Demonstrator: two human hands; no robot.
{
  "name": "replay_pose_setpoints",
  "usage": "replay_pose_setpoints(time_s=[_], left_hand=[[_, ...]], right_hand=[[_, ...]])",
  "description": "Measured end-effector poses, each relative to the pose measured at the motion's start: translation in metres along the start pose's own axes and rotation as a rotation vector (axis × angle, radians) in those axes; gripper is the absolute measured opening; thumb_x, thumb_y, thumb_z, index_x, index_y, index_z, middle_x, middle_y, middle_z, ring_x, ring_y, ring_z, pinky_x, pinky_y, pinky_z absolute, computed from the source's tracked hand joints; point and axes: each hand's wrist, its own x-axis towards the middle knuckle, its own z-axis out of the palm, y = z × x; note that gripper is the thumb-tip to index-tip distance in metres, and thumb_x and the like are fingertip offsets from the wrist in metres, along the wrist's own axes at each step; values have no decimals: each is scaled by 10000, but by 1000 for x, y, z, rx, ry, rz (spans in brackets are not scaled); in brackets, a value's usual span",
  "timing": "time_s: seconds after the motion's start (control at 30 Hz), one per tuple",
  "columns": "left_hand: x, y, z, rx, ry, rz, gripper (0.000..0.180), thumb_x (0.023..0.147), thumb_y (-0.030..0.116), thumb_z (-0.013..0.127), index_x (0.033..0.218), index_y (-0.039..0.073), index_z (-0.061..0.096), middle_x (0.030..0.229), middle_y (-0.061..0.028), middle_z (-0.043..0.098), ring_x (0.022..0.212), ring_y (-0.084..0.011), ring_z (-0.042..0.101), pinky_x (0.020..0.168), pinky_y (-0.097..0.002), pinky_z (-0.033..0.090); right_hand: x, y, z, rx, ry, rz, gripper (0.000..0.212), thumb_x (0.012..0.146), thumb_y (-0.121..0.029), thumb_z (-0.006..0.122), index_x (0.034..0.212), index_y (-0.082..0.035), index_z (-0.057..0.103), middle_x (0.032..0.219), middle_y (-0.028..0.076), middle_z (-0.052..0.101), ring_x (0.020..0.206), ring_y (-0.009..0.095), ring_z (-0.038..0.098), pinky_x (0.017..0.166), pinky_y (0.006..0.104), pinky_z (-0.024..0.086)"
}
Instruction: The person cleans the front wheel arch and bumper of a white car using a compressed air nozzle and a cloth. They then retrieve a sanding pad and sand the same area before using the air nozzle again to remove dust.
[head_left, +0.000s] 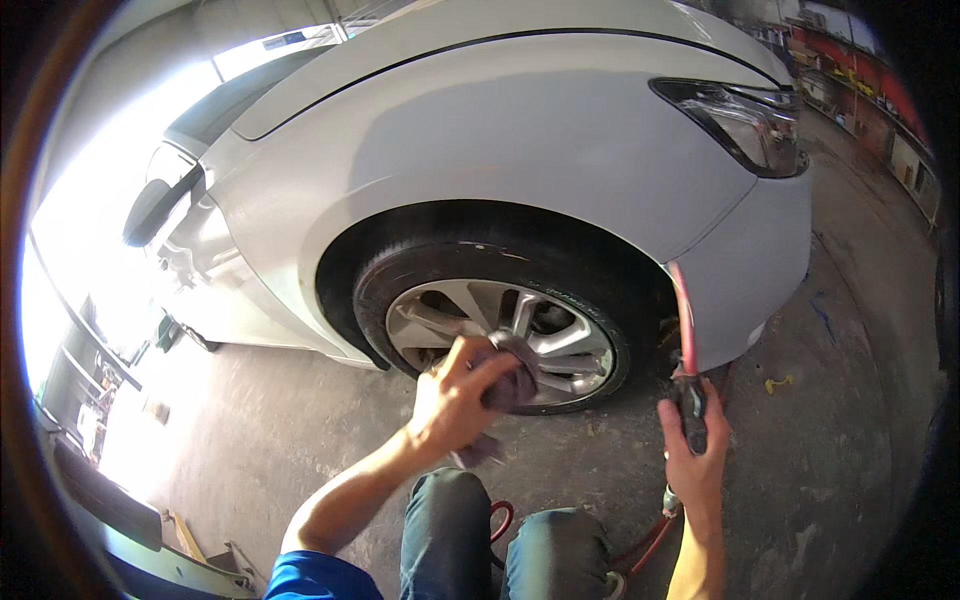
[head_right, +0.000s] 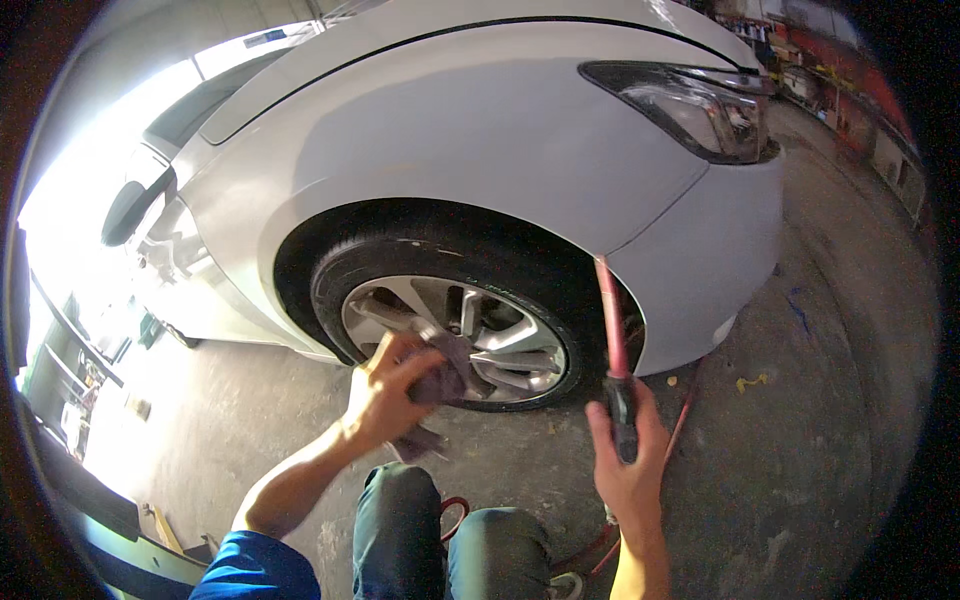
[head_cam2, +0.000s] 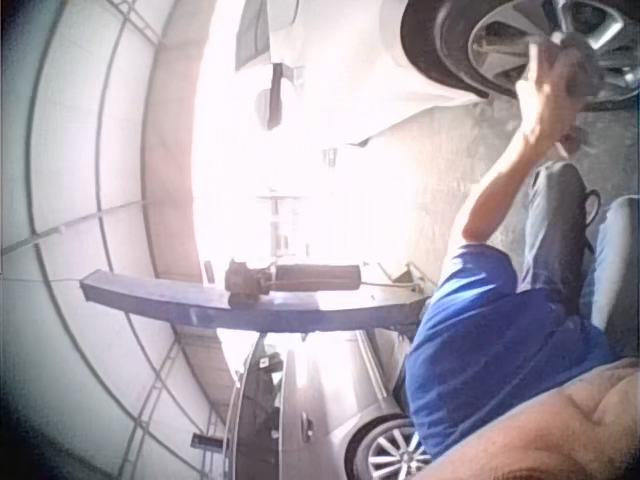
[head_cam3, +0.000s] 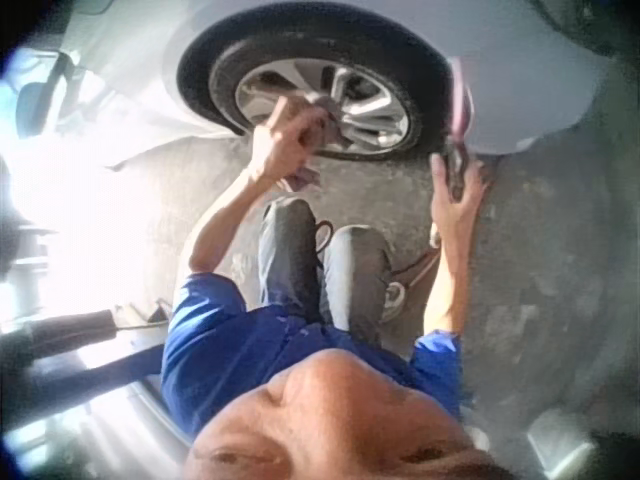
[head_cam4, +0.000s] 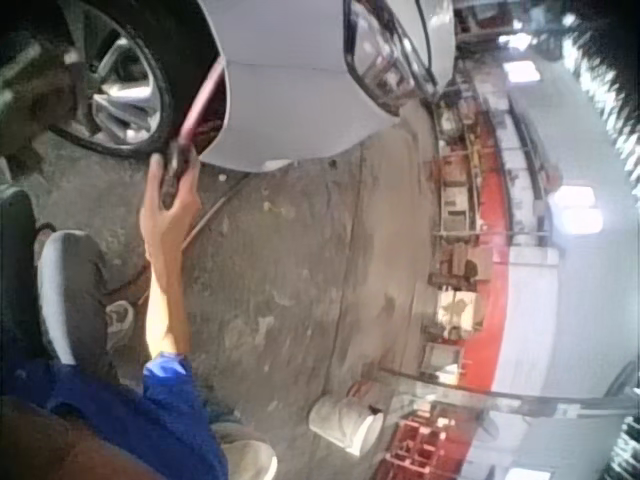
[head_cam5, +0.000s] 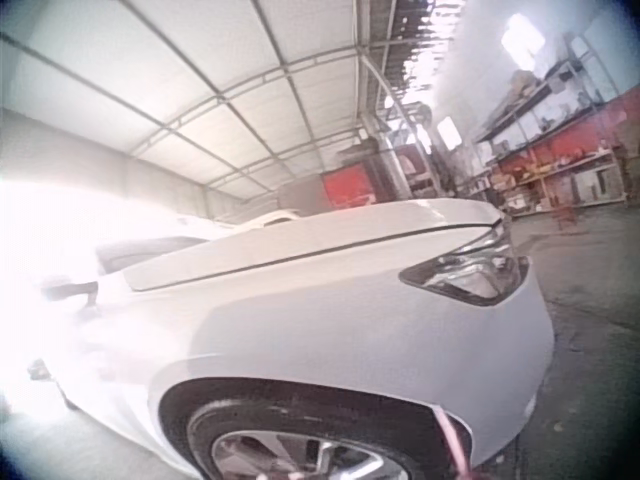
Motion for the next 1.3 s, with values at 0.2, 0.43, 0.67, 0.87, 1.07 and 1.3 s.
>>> replay_pose_setpoints(time_s=[0.2, 0.43, 0.67, 0.87, 1.07, 1.3], left_hand=[[-50, -17, 51, -193, -110, -216, 569, 668, 138, 842, 1214, 188, 688, 1224, -116, 587, 1073, -327, 657, 888, -401, 580], [-75, -56, 88, -309, -10, -336, 569, 625, 38, 785, 1181, 118, 695, 1100, -131, 616, 993, -334, 654, 875, -387, 549], [-95, -68, 113, -325, 35, -436, 555, 633, 17, 757, 1175, 119, 697, 1081, -118, 608, 979, -313, 640, 871, -384, 536], [-104, -81, 121, -314, 91, -415, 555, 631, 21, 745, 1177, 116, 701, 1093, -128, 607, 994, -324, 631, 878, -392, 529], [-101, -76, 122, -357, 44, -452, 553, 639, 37, 736, 1186, 113, 698, 1098, -131, 610, 980, -318, 634, 879, -381, 527], [-104, -71, 117, -324, 89, -423, 557, 640, 49, 750, 1190, 119, 696, 1095, -129, 616, 994, -317, 644, 894, -385, 534]], right_hand=[[40, -29, -37, 48, -224, 335, 273, 947, -236, 740, 1119, -40, 662, 744, 7, 629, 628, 87, 571, 563, 277, 461], [81, -22, -115, -49, -119, 493, 201, 934, -268, 747, 989, -90, 671, 646, -56, 547, 509, 30, 516, 402, 210, 399], [55, -38, -90, -228, -352, 378, 354, 942, -221, 729, 1194, 15, 650, 770, 16, 623, 693, 83, 540, 648, 282, 468], [56, -40, -75, -254, -389, 343, 395, 944, -252, 733, 1210, 24, 640, 796, 82, 654, 707, 114, 582, 672, 304, 493], [60, -53, -44, -198, -316, 151, 342, 934, -175, 736, 1211, 3, 644, 758, 41, 625, 677, 108, 558, 661, 291, 487], [68, -54, -22, -191, -259, 105, 313, 979, -261, 688, 1184, -27, 657, 636, 9, 561, 520, 110, 500, 481, 321, 382]])
